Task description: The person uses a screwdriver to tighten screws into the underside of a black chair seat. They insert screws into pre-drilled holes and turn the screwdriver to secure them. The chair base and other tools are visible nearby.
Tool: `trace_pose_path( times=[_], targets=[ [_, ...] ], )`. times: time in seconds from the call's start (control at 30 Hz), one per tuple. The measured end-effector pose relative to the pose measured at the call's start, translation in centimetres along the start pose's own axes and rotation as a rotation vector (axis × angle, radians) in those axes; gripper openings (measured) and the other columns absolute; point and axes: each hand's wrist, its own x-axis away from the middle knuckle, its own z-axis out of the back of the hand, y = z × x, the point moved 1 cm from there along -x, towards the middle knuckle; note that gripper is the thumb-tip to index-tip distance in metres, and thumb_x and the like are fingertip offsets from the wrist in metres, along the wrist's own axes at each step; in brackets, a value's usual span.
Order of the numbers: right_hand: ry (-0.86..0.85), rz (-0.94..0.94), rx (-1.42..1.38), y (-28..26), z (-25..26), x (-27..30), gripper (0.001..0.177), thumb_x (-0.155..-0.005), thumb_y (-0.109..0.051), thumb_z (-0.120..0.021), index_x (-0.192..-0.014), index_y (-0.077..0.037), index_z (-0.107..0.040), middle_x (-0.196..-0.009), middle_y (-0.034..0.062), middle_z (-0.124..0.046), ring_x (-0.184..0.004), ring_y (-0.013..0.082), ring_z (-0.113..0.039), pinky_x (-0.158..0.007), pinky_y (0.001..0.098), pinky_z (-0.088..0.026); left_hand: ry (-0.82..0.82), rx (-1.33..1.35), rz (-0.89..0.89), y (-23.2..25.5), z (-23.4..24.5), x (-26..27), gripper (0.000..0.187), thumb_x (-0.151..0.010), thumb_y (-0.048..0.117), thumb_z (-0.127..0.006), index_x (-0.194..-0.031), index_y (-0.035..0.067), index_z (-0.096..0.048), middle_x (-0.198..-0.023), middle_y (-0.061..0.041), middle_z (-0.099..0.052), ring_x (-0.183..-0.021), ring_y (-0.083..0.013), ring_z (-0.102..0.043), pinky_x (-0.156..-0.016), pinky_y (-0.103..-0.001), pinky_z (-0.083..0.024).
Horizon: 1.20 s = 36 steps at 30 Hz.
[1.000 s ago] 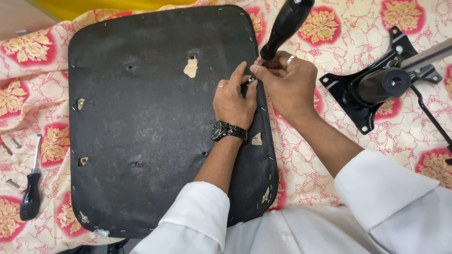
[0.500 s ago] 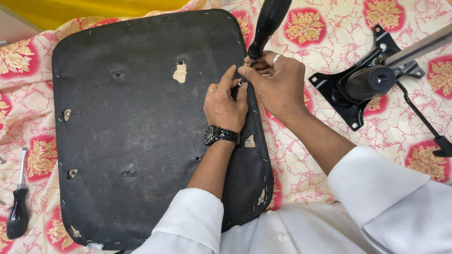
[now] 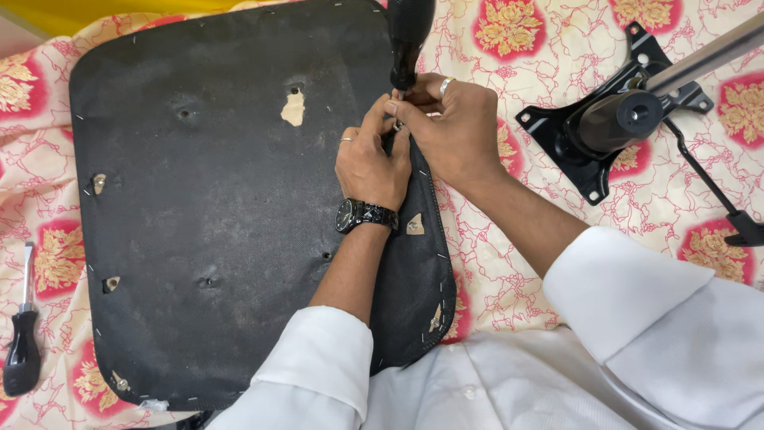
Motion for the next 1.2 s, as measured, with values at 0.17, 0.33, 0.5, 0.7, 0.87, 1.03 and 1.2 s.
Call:
trace_pose_path(
  times=[0.17,0.33,0.5,0.7,0.87,1.03,1.2],
  targets=[
    [0.017,0.016,-0.003,-0.2,0.0,-0.3,0.015,-0.091,-0.009,-0.078,-0.101,0.002,-0.075,-0.089,0.0098,-0.079,-0.080,0.0116,-0.078,-0.074,0.0238,-0.064,-0.010,-0.010,-0.009,-0.3,0.0,-0.4,0.050,-0.084,0.018,-0.081,-0.131,0.023,-0.066,-0.089,0.000,-0.078,-0.077,-0.0204,-0.068,-0.071,-0.037,-0.057],
    [0.023,-0.021,-0.001,-0.8,-0.3,-0.3,0.014,-0.093,-0.009,-0.077,-0.100,0.003,-0.075,-0.089,0.0101,-0.080,-0.079,0.0114,-0.078,-0.072,0.0241,-0.064,0.000,-0.018,-0.008,-0.4,0.3,-0.7,0.050,-0.083,0.018,-0.081,-0.130,0.023,-0.067,-0.088,0.000,-0.078,-0.078,-0.0206,-0.069,-0.073,-0.037,-0.057],
    [0.023,0.034,0.005,-1.0,0.2,0.2,0.016,-0.095,-0.007,-0.074,-0.108,0.003,-0.075,-0.094,0.0097,-0.079,-0.084,0.0102,-0.078,-0.074,0.0230,-0.065,-0.002,-0.006,0.005,-0.2,0.2,-0.5,0.046,-0.085,0.020,-0.080,-0.129,0.022,-0.067,-0.089,0.002,-0.078,-0.077,-0.0195,-0.068,-0.073,-0.036,-0.057],
    [0.078,0.135,0.004,0.1,2.1,0.1,0.013,-0.102,-0.003,-0.077,-0.110,0.007,-0.073,-0.095,0.0090,-0.077,-0.086,0.0104,-0.076,-0.078,0.0221,-0.064,0.024,0.147,0.080,-0.4,0.2,-0.3,0.026,-0.085,0.023,-0.080,-0.111,0.024,-0.078,-0.088,-0.002,-0.077,-0.079,-0.0160,-0.073,-0.074,-0.031,-0.060],
    [0.103,-0.079,-0.216,1.2,2.6,2.9,0.019,-0.102,-0.003,-0.076,-0.114,0.009,-0.069,-0.089,0.0088,-0.074,-0.076,0.0084,-0.072,-0.066,0.0195,-0.060,0.127,0.086,-0.003,-0.2,-0.5,-0.4,0.015,-0.084,0.023,-0.082,-0.099,0.022,-0.081,-0.081,-0.002,-0.078,-0.077,-0.0192,-0.072,-0.072,-0.033,-0.058],
    [0.073,-0.191,-0.274,1.5,2.7,5.3,0.017,-0.101,-0.004,-0.075,-0.110,0.008,-0.068,-0.087,0.0084,-0.075,-0.074,0.0090,-0.074,-0.063,0.0204,-0.060,0.131,0.094,0.010,-0.6,-1.3,-0.5,0.014,-0.084,0.025,-0.081,-0.097,0.022,-0.080,-0.078,-0.003,-0.075,-0.074,-0.0201,-0.073,-0.070,-0.035,-0.059],
    [0.033,-0.335,-0.293,0.8,2.1,6.5,0.016,-0.097,-0.006,-0.077,-0.104,0.006,-0.069,-0.083,0.0078,-0.074,-0.071,0.0110,-0.076,-0.058,0.0233,-0.063,0.176,0.087,-0.097,-1.1,-1.4,-0.7,0.016,-0.084,0.023,-0.078,-0.099,0.019,-0.077,-0.079,-0.003,-0.077,-0.078,-0.0240,-0.072,-0.071,-0.039,-0.057]
  ],
)
